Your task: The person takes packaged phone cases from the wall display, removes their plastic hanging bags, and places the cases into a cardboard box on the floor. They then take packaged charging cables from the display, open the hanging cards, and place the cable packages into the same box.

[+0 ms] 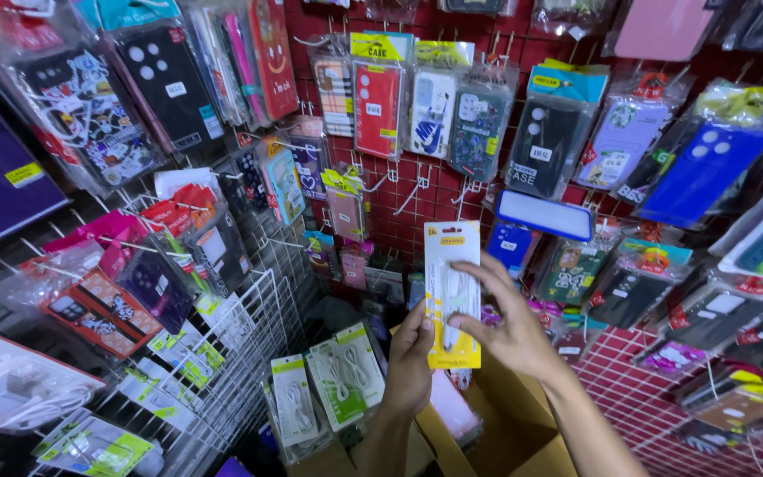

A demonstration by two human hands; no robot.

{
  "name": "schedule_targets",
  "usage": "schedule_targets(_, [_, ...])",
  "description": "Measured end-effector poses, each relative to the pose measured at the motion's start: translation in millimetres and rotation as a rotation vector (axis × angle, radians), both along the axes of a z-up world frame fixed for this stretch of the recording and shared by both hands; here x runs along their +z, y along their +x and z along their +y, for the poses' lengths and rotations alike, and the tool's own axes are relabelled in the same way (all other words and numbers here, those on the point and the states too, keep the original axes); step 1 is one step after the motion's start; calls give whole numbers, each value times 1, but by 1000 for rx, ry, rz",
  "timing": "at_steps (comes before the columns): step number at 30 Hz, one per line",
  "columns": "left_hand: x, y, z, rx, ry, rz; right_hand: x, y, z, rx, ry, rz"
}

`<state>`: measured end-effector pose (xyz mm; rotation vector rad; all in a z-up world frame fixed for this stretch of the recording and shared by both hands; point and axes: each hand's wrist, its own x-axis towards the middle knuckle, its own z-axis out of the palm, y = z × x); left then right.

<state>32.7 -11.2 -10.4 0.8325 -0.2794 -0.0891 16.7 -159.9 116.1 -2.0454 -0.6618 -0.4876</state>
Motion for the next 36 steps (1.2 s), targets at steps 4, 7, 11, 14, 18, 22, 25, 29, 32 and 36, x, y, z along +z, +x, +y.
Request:
schedule_targets(4, [3, -3, 3, 26, 8, -23, -11, -1, 3, 22, 81, 39])
schedule_targets(7, [5, -2, 5, 30, -2, -42, -10, 0, 6, -27, 51, 75])
schedule_targets(11, [-3, -3, 4, 26, 3, 8, -18, -2, 7, 29, 186, 230])
schedule_targets(14, [-2, 3, 5, 37, -9, -8, -17, 2, 10, 52, 268, 318])
schedule_targets(18, [-2, 1, 9, 39, 11, -23, -17, -2, 12, 42, 327, 421])
schedule_targets(22, [0, 3, 15, 40, 36, -44, -19, -2, 16, 49, 335, 409])
schedule_targets(25, [10, 1, 21, 19, 20, -33, -33, 5, 11, 18, 304, 381])
schedule_targets(29, [15, 3, 26, 14, 52, -4, -31, 7, 14, -73, 271, 402])
schedule_targets(32, [18, 6, 29, 7, 114, 0, -29, 10, 18, -92, 266, 363])
schedule_targets(36, [23, 15, 37, -22, 304, -14, -34, 17, 23, -131, 250, 273])
